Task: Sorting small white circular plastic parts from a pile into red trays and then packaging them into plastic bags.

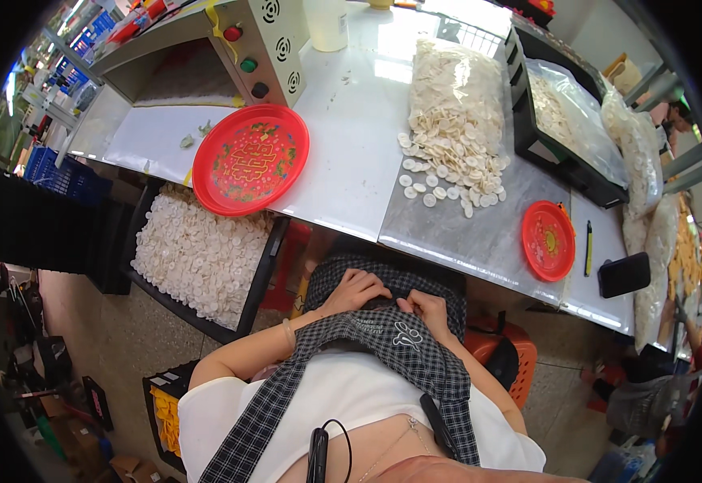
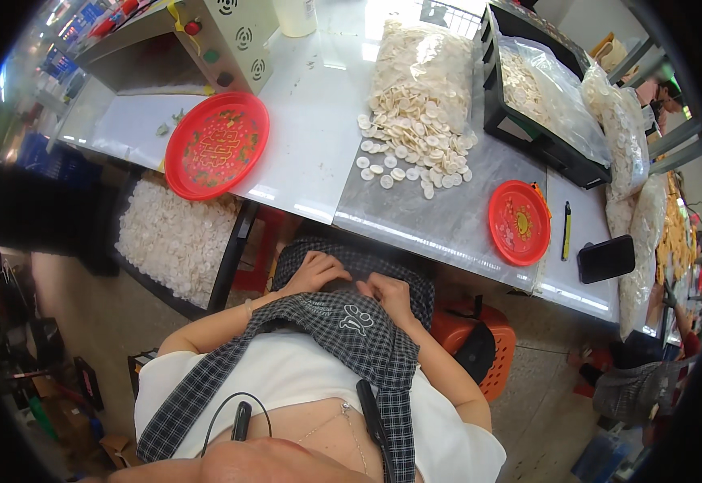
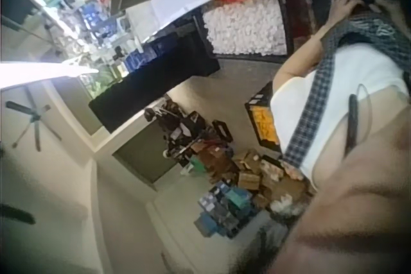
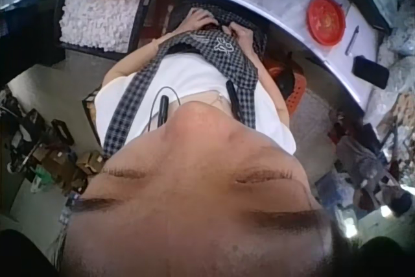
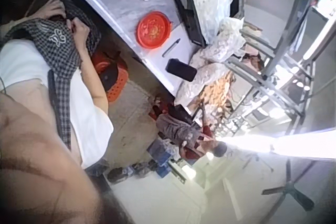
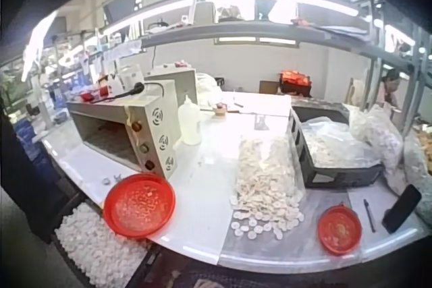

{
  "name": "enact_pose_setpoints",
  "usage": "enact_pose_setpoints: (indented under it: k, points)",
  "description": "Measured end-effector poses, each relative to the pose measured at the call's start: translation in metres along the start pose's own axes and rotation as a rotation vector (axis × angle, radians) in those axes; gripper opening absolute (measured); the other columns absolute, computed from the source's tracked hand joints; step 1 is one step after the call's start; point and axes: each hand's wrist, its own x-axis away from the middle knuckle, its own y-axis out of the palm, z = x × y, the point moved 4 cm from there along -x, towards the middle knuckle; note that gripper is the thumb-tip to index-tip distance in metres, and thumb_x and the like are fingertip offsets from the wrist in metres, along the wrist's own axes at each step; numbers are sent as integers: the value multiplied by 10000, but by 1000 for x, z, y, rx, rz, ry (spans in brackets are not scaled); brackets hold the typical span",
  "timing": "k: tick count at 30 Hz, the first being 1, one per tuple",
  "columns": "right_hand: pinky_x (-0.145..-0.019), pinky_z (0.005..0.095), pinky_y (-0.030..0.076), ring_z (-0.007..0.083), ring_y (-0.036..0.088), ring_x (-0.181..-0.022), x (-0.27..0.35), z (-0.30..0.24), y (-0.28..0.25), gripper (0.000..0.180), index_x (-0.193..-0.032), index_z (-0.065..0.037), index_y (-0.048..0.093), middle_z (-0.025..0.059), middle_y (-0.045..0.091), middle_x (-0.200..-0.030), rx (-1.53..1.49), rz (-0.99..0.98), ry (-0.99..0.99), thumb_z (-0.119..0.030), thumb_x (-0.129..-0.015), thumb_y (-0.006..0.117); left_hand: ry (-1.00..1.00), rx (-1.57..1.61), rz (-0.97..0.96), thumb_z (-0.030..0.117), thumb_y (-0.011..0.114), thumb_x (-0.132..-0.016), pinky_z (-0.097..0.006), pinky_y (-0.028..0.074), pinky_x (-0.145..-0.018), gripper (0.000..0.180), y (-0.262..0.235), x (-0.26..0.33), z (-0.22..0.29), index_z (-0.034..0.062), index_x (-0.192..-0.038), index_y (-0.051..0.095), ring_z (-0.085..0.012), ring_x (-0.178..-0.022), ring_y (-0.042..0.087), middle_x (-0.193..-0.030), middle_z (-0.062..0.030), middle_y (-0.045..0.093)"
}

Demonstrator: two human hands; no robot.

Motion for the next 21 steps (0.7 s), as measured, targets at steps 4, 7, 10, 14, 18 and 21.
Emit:
enact_pose_setpoints:
  k: [4,7,10,14,18,21]
  points:
    - [-434,251,305,80,379,-467,0,2,2,295,-655,-21,538,35,460,-522,-8,7,11,-157,-842,721,-12,114,-165,350,609,-810,-437,270,-1061,509,14,9,-8,118,-1260,562,-256,-1223,451,-1320,-79,507]
    - [-432,249,297,73,369,-466,-1,2,2,294,-658,-21,536,32,452,-520,-18,20,7,-157,-847,716,-76,234,-347,427,585,-829,-501,104,-1167,714,30,21,-16,131,-1451,393,-284,-1415,275,-1533,-77,325]
    - [-437,276,341,127,434,-452,0,4,3,285,-661,-32,547,56,479,-520,-12,8,24,-182,-840,712,-106,241,-376,447,569,-851,-504,95,-1167,721,33,26,-16,136,-1468,365,-278,-1429,255,-1536,-72,324]
    - [-420,256,284,74,348,-450,1,8,5,295,-659,-20,536,36,447,-513,-48,30,12,-161,-849,711,-112,247,-424,450,555,-867,-507,86,-1167,714,33,25,-16,142,-1478,352,-266,-1435,248,-1536,-59,328]
    - [-418,259,286,79,351,-443,0,9,4,295,-661,-22,539,41,454,-511,-53,38,8,-170,-850,710,-130,239,-453,436,539,-879,-497,91,-1168,695,32,24,-15,144,-1480,349,-250,-1430,261,-1532,-45,339]
    - [-415,265,289,82,356,-436,0,11,5,289,-665,-22,540,46,454,-507,-63,47,0,-168,-850,708,-142,221,-451,423,537,-881,-487,100,-1168,688,28,21,-9,140,-1479,348,-252,-1428,266,-1534,-39,335]
